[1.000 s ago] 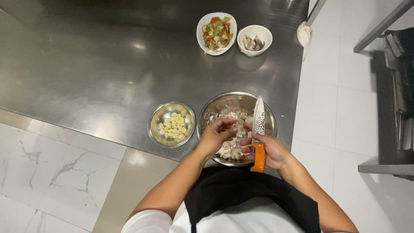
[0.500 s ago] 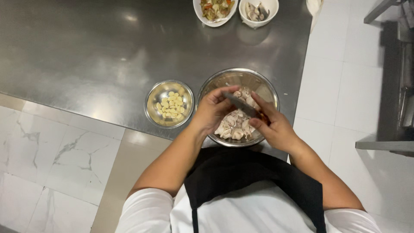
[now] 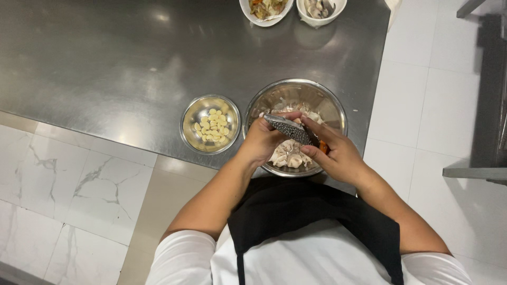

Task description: The person peels garlic cloves using a small knife. They hold each clove in the left hand and use the knife in the right hand to remove the skin, placing the peeled cloves into a separate bowl.

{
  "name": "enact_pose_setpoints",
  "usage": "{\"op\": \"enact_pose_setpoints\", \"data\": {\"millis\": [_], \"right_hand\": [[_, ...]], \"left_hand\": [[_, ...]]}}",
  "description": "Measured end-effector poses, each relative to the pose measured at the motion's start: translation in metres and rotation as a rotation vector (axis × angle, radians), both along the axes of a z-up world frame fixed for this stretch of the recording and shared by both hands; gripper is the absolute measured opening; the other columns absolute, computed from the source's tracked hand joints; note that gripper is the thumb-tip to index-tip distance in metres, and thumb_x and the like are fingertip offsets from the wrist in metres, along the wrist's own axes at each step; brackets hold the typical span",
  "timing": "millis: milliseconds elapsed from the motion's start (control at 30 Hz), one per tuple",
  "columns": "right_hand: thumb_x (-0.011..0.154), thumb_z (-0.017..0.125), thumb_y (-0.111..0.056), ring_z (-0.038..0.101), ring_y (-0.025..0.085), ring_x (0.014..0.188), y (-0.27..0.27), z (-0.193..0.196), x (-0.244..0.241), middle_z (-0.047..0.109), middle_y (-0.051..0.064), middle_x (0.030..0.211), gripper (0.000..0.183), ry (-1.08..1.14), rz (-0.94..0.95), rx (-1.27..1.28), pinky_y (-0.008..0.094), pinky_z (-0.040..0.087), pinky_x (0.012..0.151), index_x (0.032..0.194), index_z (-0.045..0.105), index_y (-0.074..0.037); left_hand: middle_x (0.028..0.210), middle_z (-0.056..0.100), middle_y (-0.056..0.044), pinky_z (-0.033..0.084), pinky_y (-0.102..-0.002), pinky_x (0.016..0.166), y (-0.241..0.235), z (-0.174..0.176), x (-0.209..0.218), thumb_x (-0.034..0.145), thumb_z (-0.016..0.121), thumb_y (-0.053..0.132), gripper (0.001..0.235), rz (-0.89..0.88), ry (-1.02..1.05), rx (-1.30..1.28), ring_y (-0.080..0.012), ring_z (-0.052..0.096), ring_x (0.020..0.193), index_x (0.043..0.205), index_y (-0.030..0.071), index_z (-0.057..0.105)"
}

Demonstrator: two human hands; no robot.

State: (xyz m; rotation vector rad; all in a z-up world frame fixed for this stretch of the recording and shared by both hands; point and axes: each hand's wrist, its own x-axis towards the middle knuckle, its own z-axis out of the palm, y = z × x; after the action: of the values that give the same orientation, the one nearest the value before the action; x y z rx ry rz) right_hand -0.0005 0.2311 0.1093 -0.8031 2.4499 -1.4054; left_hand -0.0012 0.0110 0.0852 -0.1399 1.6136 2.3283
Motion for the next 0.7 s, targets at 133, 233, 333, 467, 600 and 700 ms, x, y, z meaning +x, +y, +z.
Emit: {"op": "enact_pose_setpoints", "data": {"millis": [133,233,333,467,600,700], "right_hand": [[0.097,0.059,-0.048,0.069,0.025,0.107,0.001,0.0,-0.002,0.069,0.011,0.117,0.066,-0.031,0.008,0.066,0.038,0.054,0.09,0.155,0.047,-0.02],[0.098,0.059,-0.048,0.07,0.024,0.102,0.004,-0.003,-0.003,0.07,0.009,0.111,0.062,-0.002,-0.01,0.071,0.038,0.054,0.09,0.153,0.051,-0.02],[0.099,0.057,-0.045,0.069,0.024,0.102,0.008,-0.014,-0.003,0.069,0.01,0.112,0.06,0.013,0.001,0.051,0.037,0.053,0.089,0.151,0.054,-0.015],[0.108,0.056,-0.044,0.062,0.017,0.089,0.016,-0.04,-0.011,0.064,0.007,0.108,0.063,-0.292,0.113,-0.374,0.03,0.051,0.078,0.153,0.048,-0.002],[0.107,0.053,-0.044,0.049,0.01,0.063,0.021,-0.055,-0.018,0.055,0.002,0.09,0.068,-0.856,0.167,-0.738,0.024,0.044,0.055,0.146,0.041,0.009],[0.105,0.052,-0.043,0.047,0.009,0.061,0.019,-0.055,-0.019,0.053,0.001,0.086,0.069,-0.76,0.136,-0.654,0.023,0.043,0.052,0.154,0.036,0.004]], "left_hand": [[0.119,0.075,-0.012,0.059,-0.033,0.097,0.001,0.003,0.001,0.094,0.065,-0.006,0.035,0.01,0.002,-0.015,-0.0198,0.072,0.108,0.129,0.001,0.069],[0.118,0.075,-0.012,0.06,-0.034,0.096,0.003,-0.003,0.0,0.093,0.067,-0.005,0.036,0.003,0.013,-0.045,-0.0206,0.072,0.108,0.128,0.002,0.069],[0.119,0.074,-0.014,0.061,-0.036,0.098,0.002,-0.014,0.0,0.095,0.067,-0.003,0.033,-0.019,0.02,0.04,-0.0226,0.072,0.109,0.128,0.001,0.069],[0.122,0.072,-0.013,0.061,-0.037,0.099,0.002,-0.029,-0.004,0.098,0.067,0.002,0.03,-0.031,-0.033,0.12,-0.022,0.071,0.109,0.127,-0.001,0.069],[0.121,0.07,-0.011,0.06,-0.038,0.101,0.0,-0.036,-0.007,0.098,0.069,0.004,0.031,-0.034,-0.048,0.284,-0.0209,0.069,0.108,0.127,-0.002,0.066],[0.121,0.071,-0.013,0.059,-0.038,0.103,0.001,-0.036,-0.011,0.095,0.07,0.006,0.034,-0.024,-0.109,0.329,-0.0231,0.07,0.11,0.128,-0.003,0.066]]}}
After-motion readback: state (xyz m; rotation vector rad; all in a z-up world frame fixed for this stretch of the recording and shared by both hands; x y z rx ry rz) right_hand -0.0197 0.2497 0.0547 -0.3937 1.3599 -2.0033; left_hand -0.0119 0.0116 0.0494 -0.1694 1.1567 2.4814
